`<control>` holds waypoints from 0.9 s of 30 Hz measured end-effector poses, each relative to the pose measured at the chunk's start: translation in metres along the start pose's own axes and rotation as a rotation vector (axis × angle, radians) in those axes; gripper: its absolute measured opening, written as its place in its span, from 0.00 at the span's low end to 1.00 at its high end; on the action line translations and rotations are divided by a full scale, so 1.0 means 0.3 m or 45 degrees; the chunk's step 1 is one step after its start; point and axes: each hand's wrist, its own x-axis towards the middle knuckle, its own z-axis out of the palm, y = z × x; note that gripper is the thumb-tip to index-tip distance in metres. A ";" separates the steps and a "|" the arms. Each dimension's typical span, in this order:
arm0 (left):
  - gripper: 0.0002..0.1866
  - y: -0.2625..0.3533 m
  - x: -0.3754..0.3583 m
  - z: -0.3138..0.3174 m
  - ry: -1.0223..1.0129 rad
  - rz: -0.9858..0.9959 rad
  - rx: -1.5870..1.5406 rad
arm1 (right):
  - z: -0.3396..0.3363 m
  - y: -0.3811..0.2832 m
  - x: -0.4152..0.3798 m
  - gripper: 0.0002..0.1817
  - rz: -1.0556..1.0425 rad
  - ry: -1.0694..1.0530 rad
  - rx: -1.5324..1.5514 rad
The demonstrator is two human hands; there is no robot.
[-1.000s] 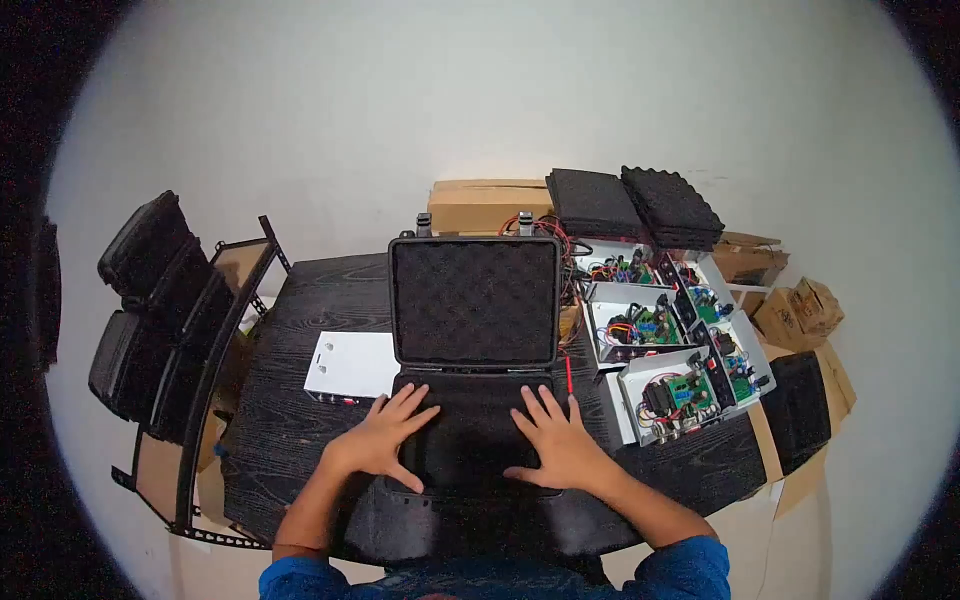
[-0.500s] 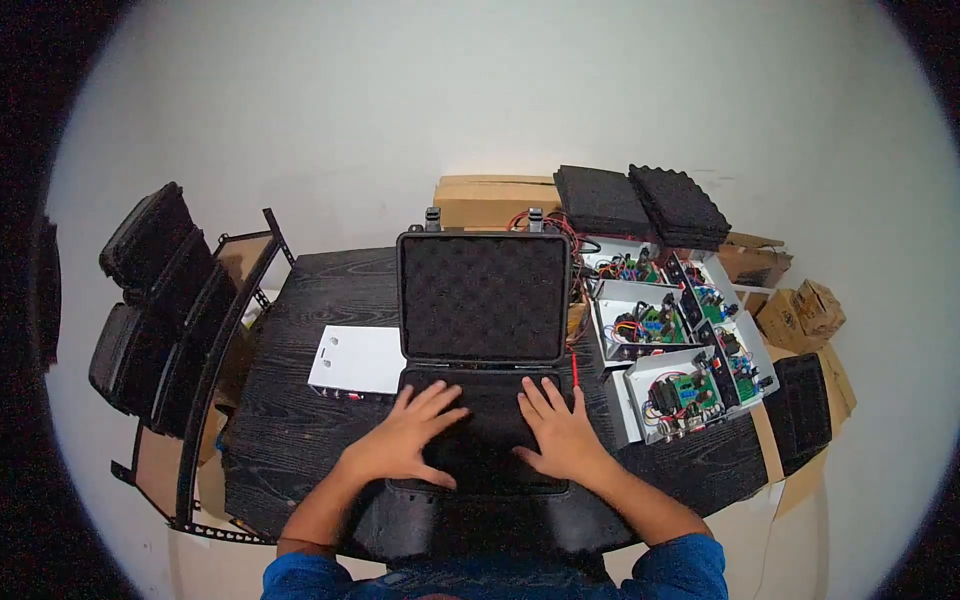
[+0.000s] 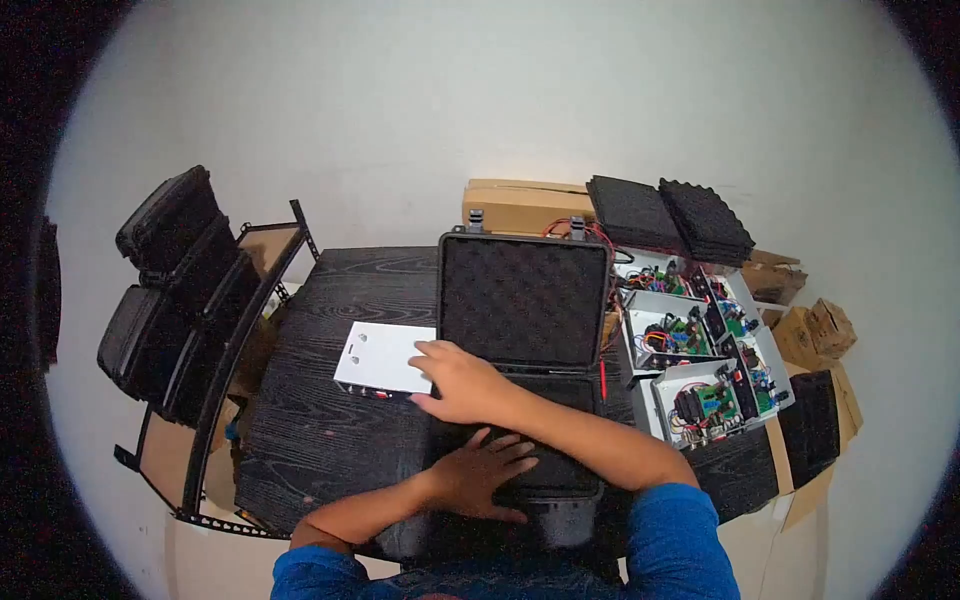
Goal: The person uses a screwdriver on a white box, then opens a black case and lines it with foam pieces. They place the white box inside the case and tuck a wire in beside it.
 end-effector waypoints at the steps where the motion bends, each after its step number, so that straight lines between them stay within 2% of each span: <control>1: 0.58 -0.001 -0.003 0.005 -0.009 -0.010 -0.018 | 0.062 0.025 0.060 0.37 0.040 -0.088 -0.058; 3: 0.57 -0.004 -0.005 0.011 -0.015 -0.025 -0.051 | 0.177 0.060 0.167 0.46 0.126 -0.263 -0.171; 6: 0.55 -0.004 -0.006 0.009 -0.017 -0.036 -0.102 | 0.245 0.077 0.307 0.66 0.383 -0.588 -0.346; 10: 0.53 -0.009 -0.008 0.006 0.033 -0.022 -0.170 | 0.330 0.131 0.396 0.82 0.509 -0.655 -0.453; 17: 0.53 -0.003 -0.009 -0.003 0.021 -0.038 -0.232 | 0.361 0.140 0.426 0.77 0.423 -0.443 -0.308; 19: 0.54 -0.016 -0.001 0.037 0.103 -0.005 -0.223 | 0.375 0.159 0.411 0.74 0.367 -0.349 -0.278; 26: 0.57 -0.024 0.003 0.069 0.196 0.016 -0.158 | 0.347 0.119 0.419 0.66 0.082 0.015 -0.040; 27: 0.57 -0.021 0.003 0.062 0.131 -0.007 -0.134 | 0.329 0.094 0.435 0.66 0.018 0.091 0.027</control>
